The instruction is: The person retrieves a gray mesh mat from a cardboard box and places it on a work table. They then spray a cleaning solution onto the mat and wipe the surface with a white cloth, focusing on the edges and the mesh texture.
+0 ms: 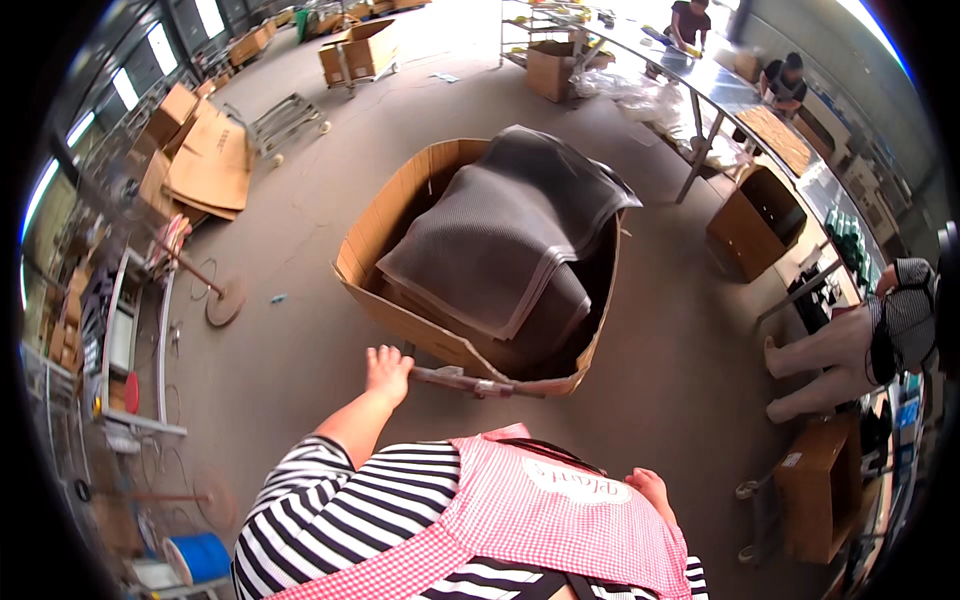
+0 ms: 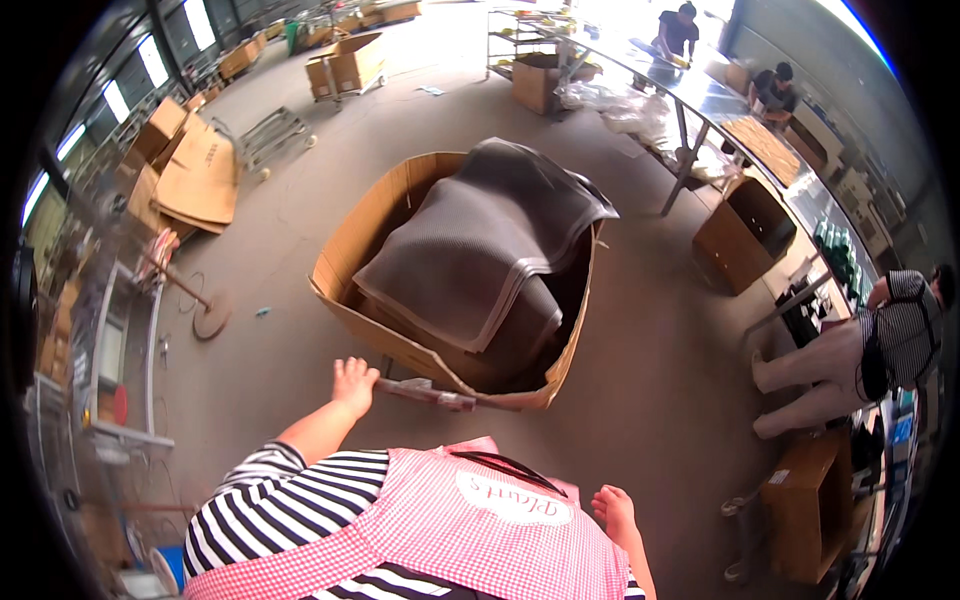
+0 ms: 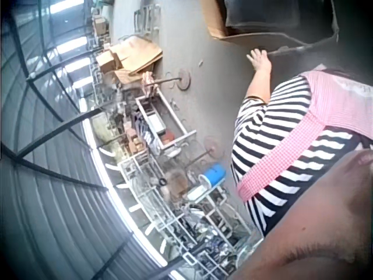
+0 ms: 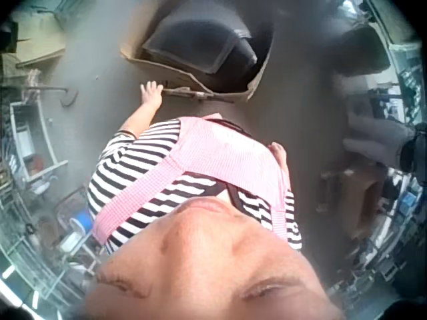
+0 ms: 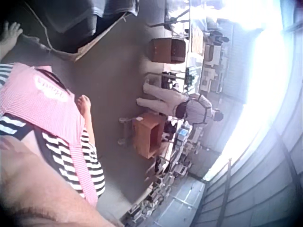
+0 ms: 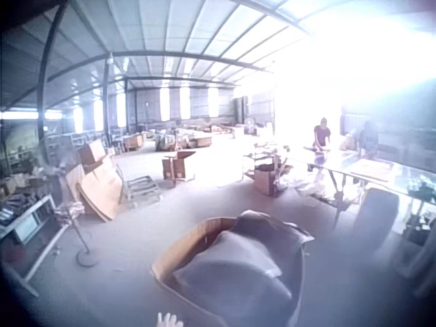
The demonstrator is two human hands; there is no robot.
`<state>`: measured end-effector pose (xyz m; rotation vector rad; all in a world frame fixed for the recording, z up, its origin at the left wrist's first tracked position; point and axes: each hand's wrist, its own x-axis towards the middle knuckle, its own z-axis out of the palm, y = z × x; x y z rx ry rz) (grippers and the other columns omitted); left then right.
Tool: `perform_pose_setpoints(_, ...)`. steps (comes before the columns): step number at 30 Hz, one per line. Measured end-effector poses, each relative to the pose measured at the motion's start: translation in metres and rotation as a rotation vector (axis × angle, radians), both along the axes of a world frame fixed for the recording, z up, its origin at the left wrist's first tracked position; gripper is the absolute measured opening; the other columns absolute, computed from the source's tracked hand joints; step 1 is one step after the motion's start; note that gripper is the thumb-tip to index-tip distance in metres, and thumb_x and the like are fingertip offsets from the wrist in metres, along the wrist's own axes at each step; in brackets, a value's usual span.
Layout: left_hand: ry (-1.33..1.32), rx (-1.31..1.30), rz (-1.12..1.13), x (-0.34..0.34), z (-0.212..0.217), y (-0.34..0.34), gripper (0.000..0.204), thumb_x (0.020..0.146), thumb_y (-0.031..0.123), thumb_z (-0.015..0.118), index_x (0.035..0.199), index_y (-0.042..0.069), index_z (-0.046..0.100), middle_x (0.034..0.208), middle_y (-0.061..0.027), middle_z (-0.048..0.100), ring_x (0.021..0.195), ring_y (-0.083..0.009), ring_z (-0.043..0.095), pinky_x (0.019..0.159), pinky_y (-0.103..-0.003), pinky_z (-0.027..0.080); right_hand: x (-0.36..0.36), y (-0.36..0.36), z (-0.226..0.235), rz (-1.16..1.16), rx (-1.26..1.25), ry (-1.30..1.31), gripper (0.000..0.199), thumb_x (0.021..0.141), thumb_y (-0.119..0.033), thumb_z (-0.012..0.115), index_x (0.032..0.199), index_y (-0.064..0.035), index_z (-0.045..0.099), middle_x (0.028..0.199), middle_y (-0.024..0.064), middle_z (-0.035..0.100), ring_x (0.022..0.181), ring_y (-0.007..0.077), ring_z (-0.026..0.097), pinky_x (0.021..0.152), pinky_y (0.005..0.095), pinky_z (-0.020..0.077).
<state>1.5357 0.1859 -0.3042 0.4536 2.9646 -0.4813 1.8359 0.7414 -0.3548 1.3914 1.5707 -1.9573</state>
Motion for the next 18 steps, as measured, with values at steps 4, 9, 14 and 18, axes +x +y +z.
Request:
perform_pose_setpoints(4, 0.324, 0.798, 1.009, -0.014, -0.033, 0.014, 0.06, 0.095, 0.026, 0.058, 0.147, 0.007, 0.034, 0.156, -0.0219, 0.029, 0.146, -0.0376, 0.025, 0.119, -0.049, 0.022, -0.095, 0.058, 0.029, 0.143, 0.095, -0.011, 0.033, 0.097, -0.025, 0.062, 0.123, -0.0056, 0.06, 0.101, 0.0064, 0.069, 0.085, 0.0167, 0.066, 0.071, 0.0317, 0.0532)
perform_pose_setpoints(9, 0.079, 1.454, 1.186, 0.015, -0.005, 0.084, 0.094, 0.092, 0.026, 0.068, 0.158, 0.005, 0.004, 0.161, -0.021, 0.02, 0.146, -0.0336, 0.03, 0.118, -0.04, 0.028, -0.15, 0.113, 0.053, 0.359, 0.252, -0.097, 0.034, 0.094, -0.023, 0.065, 0.122, -0.0042, 0.062, 0.099, 0.0052, 0.068, 0.085, 0.0142, 0.065, 0.071, 0.0294, 0.0521)
perform_pose_setpoints(14, 0.146, 1.252, 1.568, -0.018, 0.009, 0.091, 0.109, 0.086, 0.015, 0.068, 0.157, 0.013, -0.015, 0.158, -0.0177, 0.028, 0.132, -0.0298, 0.046, 0.096, -0.044, 0.047, -0.164, 0.166, 0.074, 0.455, 0.323, -0.084, 0.026, 0.093, -0.02, 0.063, 0.115, -0.0054, 0.064, 0.089, 0.0026, 0.066, 0.075, 0.0131, 0.063, 0.063, 0.028, 0.0505)
perform_pose_setpoints(18, 0.031, 1.371, 1.672, 0.001, 0.011, 0.023, 0.113, 0.079, 0.007, 0.067, 0.157, 0.017, -0.015, 0.157, -0.0164, 0.03, 0.128, -0.0319, 0.049, 0.093, -0.048, 0.048, -0.16, 0.178, 0.091, 0.408, 0.277, -0.167, 0.024, 0.093, -0.019, 0.063, 0.111, -0.0028, 0.064, 0.087, 0.0042, 0.066, 0.073, 0.0133, 0.062, 0.062, 0.0278, 0.0509)
